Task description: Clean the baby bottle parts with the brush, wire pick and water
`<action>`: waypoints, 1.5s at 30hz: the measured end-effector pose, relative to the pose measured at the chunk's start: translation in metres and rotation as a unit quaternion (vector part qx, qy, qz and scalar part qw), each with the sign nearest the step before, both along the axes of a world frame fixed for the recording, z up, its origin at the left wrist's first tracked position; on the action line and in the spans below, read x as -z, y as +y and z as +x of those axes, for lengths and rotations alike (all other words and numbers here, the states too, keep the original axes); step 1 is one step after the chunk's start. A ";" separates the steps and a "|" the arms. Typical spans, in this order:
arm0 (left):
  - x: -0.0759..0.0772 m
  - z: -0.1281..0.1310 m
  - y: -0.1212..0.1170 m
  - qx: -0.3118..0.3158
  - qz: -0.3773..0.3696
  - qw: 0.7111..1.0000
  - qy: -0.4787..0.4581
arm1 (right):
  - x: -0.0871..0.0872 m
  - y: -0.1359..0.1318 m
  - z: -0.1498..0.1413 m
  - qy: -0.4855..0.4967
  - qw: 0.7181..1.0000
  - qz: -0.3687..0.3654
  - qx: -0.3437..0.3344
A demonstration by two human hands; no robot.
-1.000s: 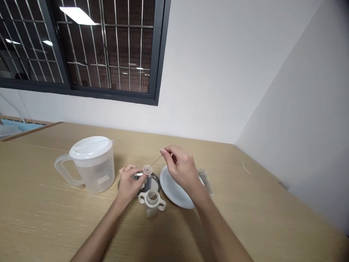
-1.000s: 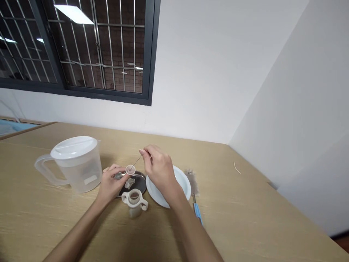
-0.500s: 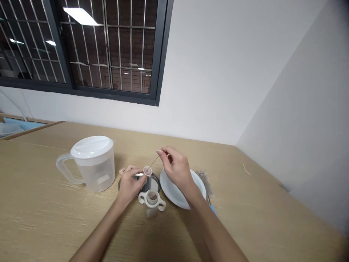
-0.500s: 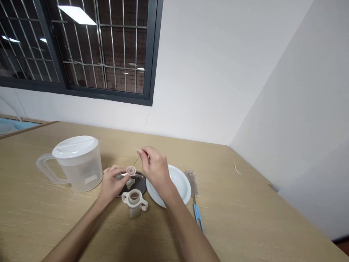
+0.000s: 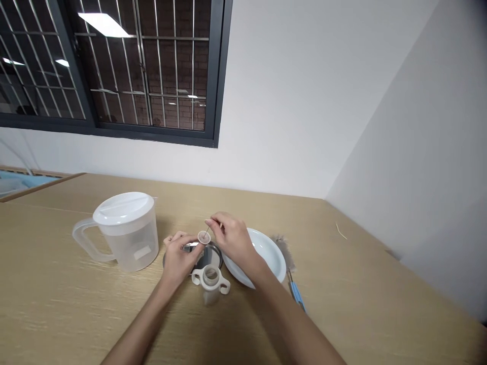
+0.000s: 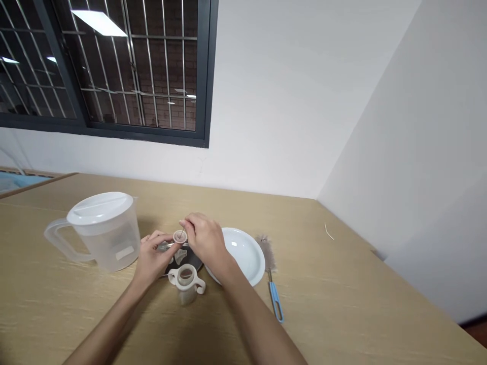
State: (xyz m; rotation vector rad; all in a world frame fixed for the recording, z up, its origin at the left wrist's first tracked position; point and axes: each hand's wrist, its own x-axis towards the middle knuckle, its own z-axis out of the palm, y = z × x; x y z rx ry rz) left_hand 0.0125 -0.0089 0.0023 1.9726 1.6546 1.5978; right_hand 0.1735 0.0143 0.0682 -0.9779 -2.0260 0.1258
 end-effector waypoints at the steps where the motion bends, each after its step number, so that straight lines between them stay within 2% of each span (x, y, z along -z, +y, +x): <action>1: 0.000 -0.001 0.000 0.002 0.005 1.000 -0.002 | 0.001 -0.001 -0.001 -0.012 1.000 -0.006 -0.002; 5: 0.000 -0.002 0.002 0.006 0.007 1.000 -0.012 | 0.005 -0.004 -0.006 -0.062 0.997 -0.034 -0.008; 10: 0.001 -0.004 0.005 0.011 -0.021 1.000 -0.010 | 0.002 -0.006 -0.005 -0.086 0.996 -0.022 0.017; 17: 0.002 -0.003 0.006 0.042 -0.054 0.997 -0.023 | -0.018 -0.006 0.018 -0.046 0.997 0.000 0.059; 25: 0.000 0.000 0.005 0.064 -0.061 0.995 -0.041 | -0.033 -0.006 0.035 0.008 0.998 0.003 0.064; 37: 0.004 -0.004 0.008 0.058 -0.038 0.997 -0.032 | -0.051 -0.011 0.061 0.119 0.989 -0.002 0.085; 41: 0.001 -0.009 0.008 0.037 -0.029 0.998 -0.046 | -0.057 -0.015 0.074 0.163 0.980 0.002 0.110; 45: -0.006 -0.015 0.007 0.018 -0.030 0.996 -0.078 | -0.057 -0.015 0.075 0.151 0.981 0.011 0.120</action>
